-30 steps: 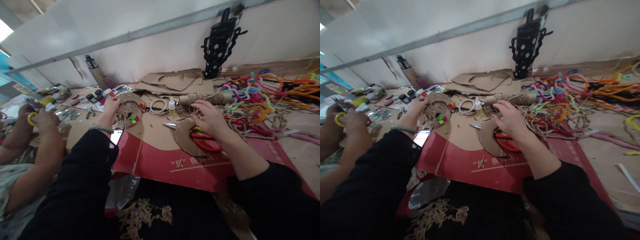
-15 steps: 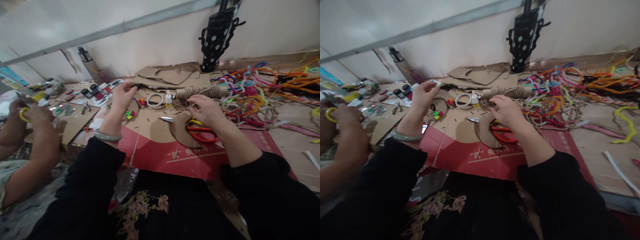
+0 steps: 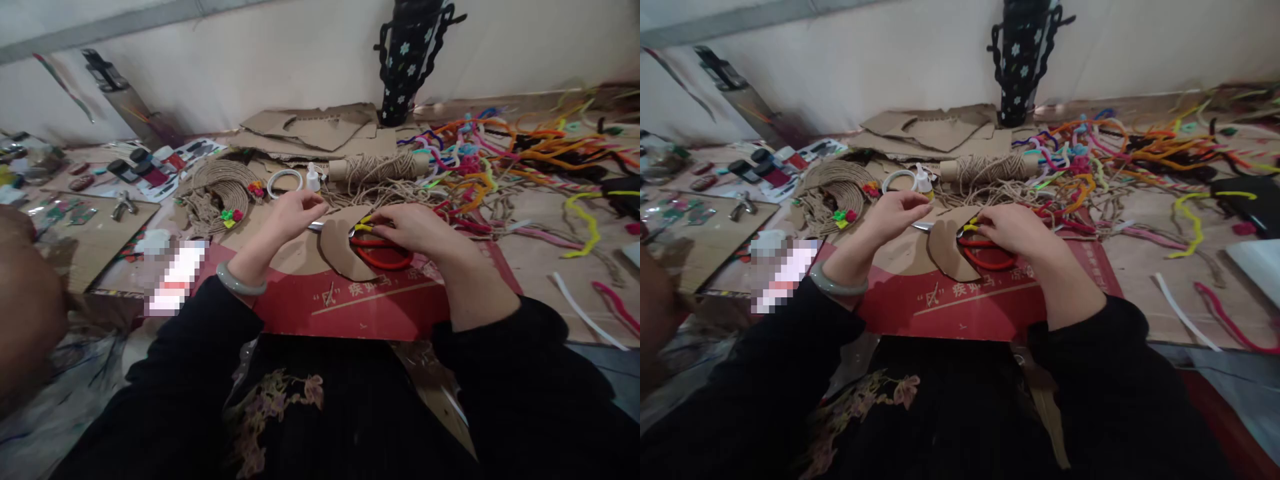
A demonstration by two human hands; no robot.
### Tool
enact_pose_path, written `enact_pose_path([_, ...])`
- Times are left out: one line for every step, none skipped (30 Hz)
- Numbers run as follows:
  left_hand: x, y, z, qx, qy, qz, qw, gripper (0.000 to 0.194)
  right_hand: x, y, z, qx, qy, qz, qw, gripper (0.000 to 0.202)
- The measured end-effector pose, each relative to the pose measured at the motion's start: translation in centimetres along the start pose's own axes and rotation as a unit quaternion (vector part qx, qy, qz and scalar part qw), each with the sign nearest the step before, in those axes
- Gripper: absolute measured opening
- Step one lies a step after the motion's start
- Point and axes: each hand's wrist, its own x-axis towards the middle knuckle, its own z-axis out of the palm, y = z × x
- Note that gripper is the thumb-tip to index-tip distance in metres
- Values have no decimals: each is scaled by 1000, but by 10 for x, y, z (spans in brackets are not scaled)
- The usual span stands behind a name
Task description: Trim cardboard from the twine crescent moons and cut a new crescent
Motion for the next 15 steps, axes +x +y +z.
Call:
enact_pose_path([1,1,2,0,1,-1,1000,22,0,-1,2,2,12,0,1000,28])
enact_pose_path([2,1,4,-4,5,-3,1000,23,1,-2,4,9,32,2,999,30])
enact_pose_path([3,0,6,-13,13,-7,1000,24,2,-3,6,18,60,5,998,32])
enact_pose_path([3,-2,9,-30,24,-13,999,24,3,-4,8,28,89,4,996,34])
enact_pose_path([4,-5,11,-57,36,-19,998,24,4,-5,11,37,115,-3,993,37])
enact_pose_path([5,-8,13,-94,47,-26,994,23,6,-5,14,40,131,-19,990,40])
enact_pose_path([6,-12,15,-135,57,-34,989,21,9,-6,17,36,136,-40,989,44])
enact_pose_path([7,-15,17,-177,65,-44,981,19,12,-6,20,25,128,-62,990,47])
enact_pose_path([8,-18,18,-215,72,-54,972,17,15,-7,23,9,111,-78,991,50])
enact_pose_path([8,-20,19,-244,77,-63,965,15,19,-8,26,-7,89,-86,992,53])
enact_pose_path([8,-21,19,-263,79,-70,959,14,23,-8,29,-22,69,-88,994,55])
enact_pose_path([8,-22,19,-274,79,-74,955,12,26,-9,31,-31,54,-88,994,57])
enact_pose_path([7,-22,19,-280,78,-75,954,12,29,-9,33,-35,42,-90,994,59])
enact_pose_path([5,-21,18,-281,75,-72,954,11,31,-9,34,-34,36,-98,994,59])
enact_pose_path([4,-20,17,-279,71,-66,955,11,32,-8,34,-28,35,-109,993,58])
